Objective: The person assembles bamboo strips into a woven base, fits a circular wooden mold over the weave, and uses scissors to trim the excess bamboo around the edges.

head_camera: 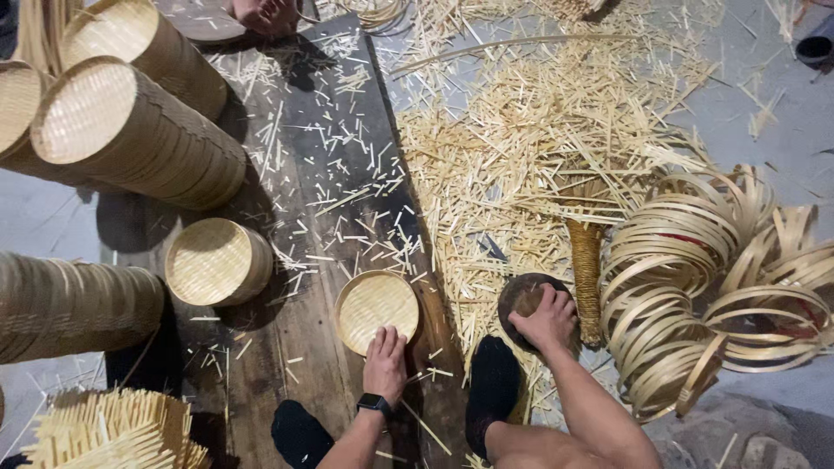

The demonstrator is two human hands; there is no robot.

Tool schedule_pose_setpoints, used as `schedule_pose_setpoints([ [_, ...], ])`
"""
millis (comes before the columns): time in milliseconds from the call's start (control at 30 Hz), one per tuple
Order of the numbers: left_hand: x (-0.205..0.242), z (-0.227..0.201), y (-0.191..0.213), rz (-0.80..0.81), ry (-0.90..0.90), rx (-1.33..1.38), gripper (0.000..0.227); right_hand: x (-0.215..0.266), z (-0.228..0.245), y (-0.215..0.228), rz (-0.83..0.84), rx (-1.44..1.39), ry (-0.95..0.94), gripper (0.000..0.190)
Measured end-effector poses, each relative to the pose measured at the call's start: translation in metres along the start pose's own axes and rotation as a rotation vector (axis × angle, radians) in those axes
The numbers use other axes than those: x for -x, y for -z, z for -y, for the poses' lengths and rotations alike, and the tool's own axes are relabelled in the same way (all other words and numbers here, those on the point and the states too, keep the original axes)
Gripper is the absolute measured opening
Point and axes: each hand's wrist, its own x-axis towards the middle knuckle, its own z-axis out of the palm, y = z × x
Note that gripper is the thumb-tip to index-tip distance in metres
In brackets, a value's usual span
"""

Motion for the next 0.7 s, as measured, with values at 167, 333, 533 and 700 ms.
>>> schedule_pose_setpoints([
  [167,-0.008,0.027,0.030,0.020,-0.198,-0.091,0.052,0.003,0.001,0.000,-0.011,-0.022,0.005,0.106],
  [333,-0.044,0.057,0.103,-0.134,-0.461,-0.122,0.061,0.004,0.002,-0.005,-0.095,-0.035,0.012,0.103],
  [533,-0.091,0.105,0.220,-0.408,-0.144,-0.306,0.044,-0.007,-0.017,-0.026,-0.223,0.018,0.144,0.105],
  [700,-0.094,0.174,0.259,-0.476,0.095,-0.345,0.034,-0.020,-0.027,-0.044,-0.217,0.068,0.183,0.109],
])
